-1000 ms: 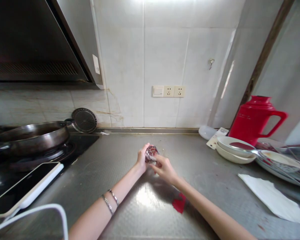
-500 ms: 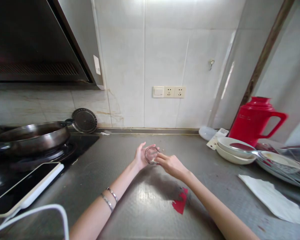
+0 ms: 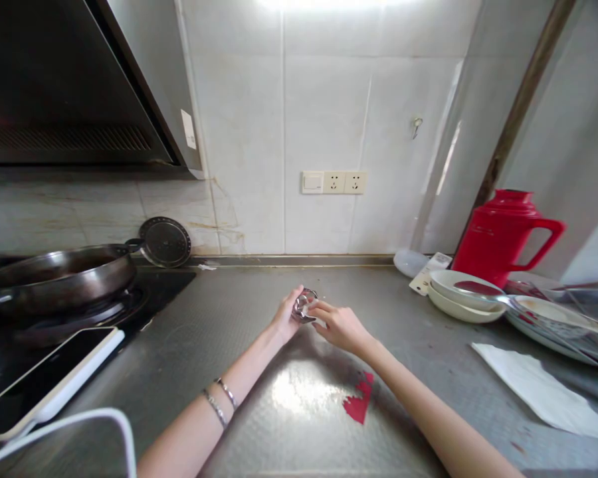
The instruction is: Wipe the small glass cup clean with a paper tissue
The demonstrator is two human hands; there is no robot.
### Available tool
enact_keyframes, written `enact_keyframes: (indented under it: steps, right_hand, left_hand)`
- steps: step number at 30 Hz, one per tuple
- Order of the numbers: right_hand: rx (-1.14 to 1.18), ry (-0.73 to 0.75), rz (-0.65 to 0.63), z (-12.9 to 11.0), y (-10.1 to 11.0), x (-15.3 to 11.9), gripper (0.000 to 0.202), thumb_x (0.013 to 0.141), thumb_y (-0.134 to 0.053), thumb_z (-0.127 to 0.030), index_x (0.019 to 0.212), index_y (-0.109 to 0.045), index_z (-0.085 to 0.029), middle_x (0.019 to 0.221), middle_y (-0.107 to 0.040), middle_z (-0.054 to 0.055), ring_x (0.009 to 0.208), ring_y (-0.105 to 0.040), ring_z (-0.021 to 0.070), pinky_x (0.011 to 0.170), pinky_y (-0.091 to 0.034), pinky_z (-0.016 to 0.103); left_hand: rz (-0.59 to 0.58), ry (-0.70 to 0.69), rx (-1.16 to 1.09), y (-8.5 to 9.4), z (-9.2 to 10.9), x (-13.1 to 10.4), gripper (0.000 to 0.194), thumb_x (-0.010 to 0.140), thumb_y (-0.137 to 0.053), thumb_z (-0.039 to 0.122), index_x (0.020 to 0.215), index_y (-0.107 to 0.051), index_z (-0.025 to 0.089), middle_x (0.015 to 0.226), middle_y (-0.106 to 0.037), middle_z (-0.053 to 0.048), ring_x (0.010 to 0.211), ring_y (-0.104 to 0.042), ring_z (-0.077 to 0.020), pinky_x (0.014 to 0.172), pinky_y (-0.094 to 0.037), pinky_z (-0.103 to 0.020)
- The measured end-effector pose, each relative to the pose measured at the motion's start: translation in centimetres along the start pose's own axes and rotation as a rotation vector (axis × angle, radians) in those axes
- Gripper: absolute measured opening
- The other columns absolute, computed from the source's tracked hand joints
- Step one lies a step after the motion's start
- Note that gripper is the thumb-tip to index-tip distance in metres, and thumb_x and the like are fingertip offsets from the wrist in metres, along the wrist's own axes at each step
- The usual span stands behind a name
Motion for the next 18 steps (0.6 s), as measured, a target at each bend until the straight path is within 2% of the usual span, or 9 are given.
enact_keyframes:
  steps: [3, 6, 9, 13, 16, 18]
  right_hand:
    - [0.329, -0.061, 0.135, -1.2, -1.8, 0.1, 0.041, 0.077, -0.054, -0.012, 0.117, -0.056, -0.021, 0.114, -0.060, 0.007, 0.057, -0.055, 0.0075, 0.058, -0.048, 0.023]
    - [0.581, -0.126, 0.304, -1.7, -3.3, 0.2, 0.035, 0.082, -0.050, -0.016, 0.116, -0.056, -0.020, 0.104, -0.059, 0.007, 0.060, -0.055, 0.0091, 0.048, -0.044, 0.020]
    - [0.587, -0.176, 0.371, -1.4, -3.6, 0.1, 0.024, 0.084, -0.053, -0.020, 0.107, -0.059, -0.020, 0.101, -0.060, 0.007, 0.068, -0.058, 0.0128, 0.051, -0.046, 0.021]
    - [0.370, -0.164, 0.268, -0.5, -2.1, 0.1, 0.019, 0.085, -0.055, -0.021, 0.104, -0.059, -0.019, 0.097, -0.063, 0.007, 0.075, -0.062, 0.0169, 0.057, -0.048, 0.024]
    - [0.191, -0.039, 0.166, -0.2, -0.1, 0.0, 0.021, 0.089, -0.052, -0.021, 0.109, -0.058, -0.020, 0.113, -0.062, 0.009, 0.092, -0.063, 0.0190, 0.068, -0.049, 0.025]
    - [0.090, 0.037, 0.080, -0.2, 0.8, -0.1, 0.024, 0.092, -0.048, -0.020, 0.114, -0.057, -0.023, 0.121, -0.060, 0.007, 0.093, -0.064, 0.0174, 0.069, -0.047, 0.024]
  left_hand:
    - [0.057, -0.133, -0.013, -0.1, 0.5, -0.6, 0.024, 0.075, -0.070, 0.035, 0.079, -0.062, 0.012, 0.072, -0.069, -0.007, 0.059, -0.064, -0.0154, 0.056, -0.048, -0.025]
    - [0.067, -0.147, -0.048, -0.4, 0.1, -1.1, 0.025, 0.074, -0.070, 0.036, 0.078, -0.062, 0.013, 0.071, -0.068, -0.006, 0.061, -0.065, -0.0153, 0.058, -0.049, -0.024]
    - [0.039, -0.116, -0.061, -0.8, -0.6, -1.3, 0.026, 0.076, -0.067, 0.038, 0.077, -0.064, 0.012, 0.070, -0.068, -0.005, 0.058, -0.063, -0.0145, 0.055, -0.048, -0.024]
    - [-0.077, -0.071, -0.082, -1.4, -0.6, -1.3, 0.034, 0.083, -0.057, 0.044, 0.079, -0.066, 0.011, 0.071, -0.069, -0.008, 0.057, -0.063, -0.0162, 0.053, -0.048, -0.025]
    - [-0.119, -0.030, -0.099, -1.4, 0.1, -1.1, 0.043, 0.086, -0.050, 0.050, 0.085, -0.066, 0.010, 0.080, -0.071, -0.011, 0.063, -0.065, -0.0186, 0.056, -0.049, -0.028]
    - [-0.122, 0.023, -0.081, -1.1, 0.5, -0.9, 0.049, 0.085, -0.047, 0.055, 0.089, -0.066, 0.009, 0.081, -0.071, -0.013, 0.064, -0.065, -0.0202, 0.056, -0.049, -0.029]
Point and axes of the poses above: each hand's wrist, its own x-axis towards the middle knuckle, its own y-axis out of the back of the hand, z = x × y, the point moved 5 cm from there along x, towards the middle knuckle
